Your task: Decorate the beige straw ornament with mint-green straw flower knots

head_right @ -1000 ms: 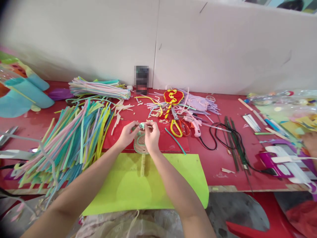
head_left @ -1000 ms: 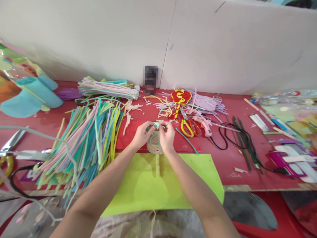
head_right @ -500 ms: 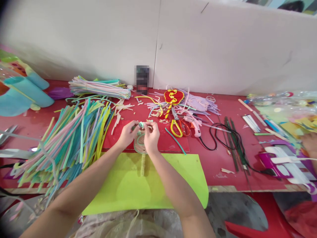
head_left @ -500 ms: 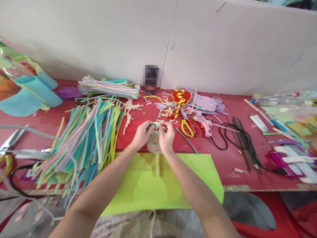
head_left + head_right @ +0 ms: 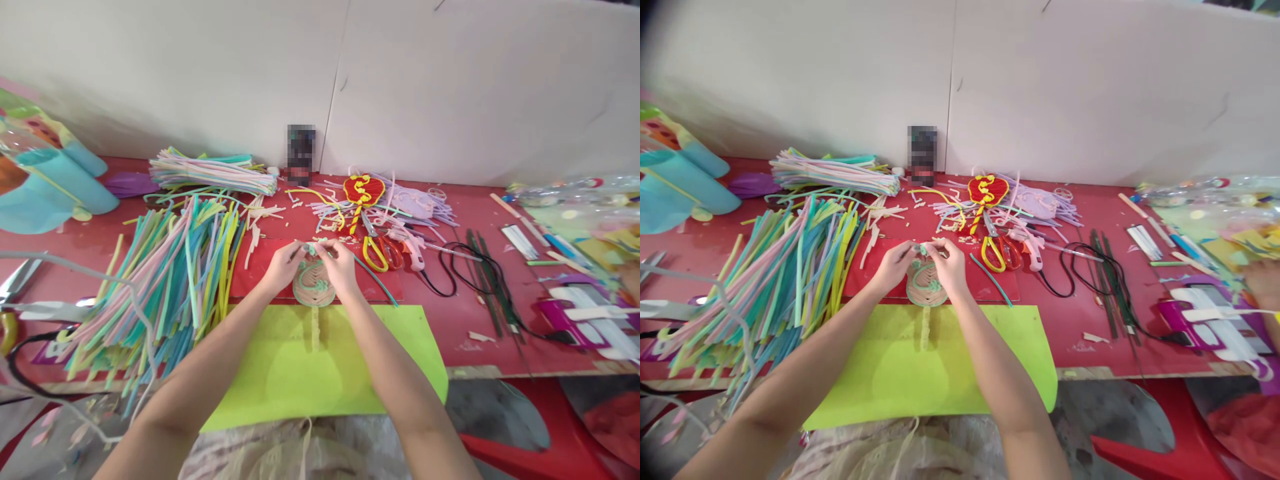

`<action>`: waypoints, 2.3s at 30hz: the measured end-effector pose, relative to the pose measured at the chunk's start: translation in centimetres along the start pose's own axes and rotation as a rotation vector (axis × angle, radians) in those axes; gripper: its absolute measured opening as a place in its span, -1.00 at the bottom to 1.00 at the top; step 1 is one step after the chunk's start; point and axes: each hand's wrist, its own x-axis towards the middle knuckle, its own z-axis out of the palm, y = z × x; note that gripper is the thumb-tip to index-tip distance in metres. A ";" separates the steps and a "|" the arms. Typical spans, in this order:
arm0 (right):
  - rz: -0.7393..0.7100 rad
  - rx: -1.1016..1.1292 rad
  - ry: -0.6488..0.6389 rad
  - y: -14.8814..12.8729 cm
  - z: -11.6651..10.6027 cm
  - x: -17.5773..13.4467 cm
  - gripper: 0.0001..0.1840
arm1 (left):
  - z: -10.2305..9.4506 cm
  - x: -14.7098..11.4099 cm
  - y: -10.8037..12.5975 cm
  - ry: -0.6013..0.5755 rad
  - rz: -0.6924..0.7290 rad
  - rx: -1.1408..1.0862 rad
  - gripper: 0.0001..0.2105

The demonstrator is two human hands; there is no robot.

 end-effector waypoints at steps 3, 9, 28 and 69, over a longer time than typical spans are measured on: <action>0.037 0.065 0.070 0.3 0.2 0.0 -0.69 | 0.1 0.1 0.0 0.039 -0.050 -0.083 -0.70; 0.052 0.161 0.130 0.7 0.8 -0.2 -0.69 | 0.4 0.2 0.1 0.075 -0.133 -0.181 -0.73; 0.136 0.179 -0.004 1.6 0.7 0.0 -0.71 | 1.1 -0.6 -0.1 0.280 0.030 0.193 -0.85; -0.008 -0.137 0.052 1.2 -0.5 0.5 -0.64 | 0.8 -1.0 0.8 0.375 0.127 0.445 -0.82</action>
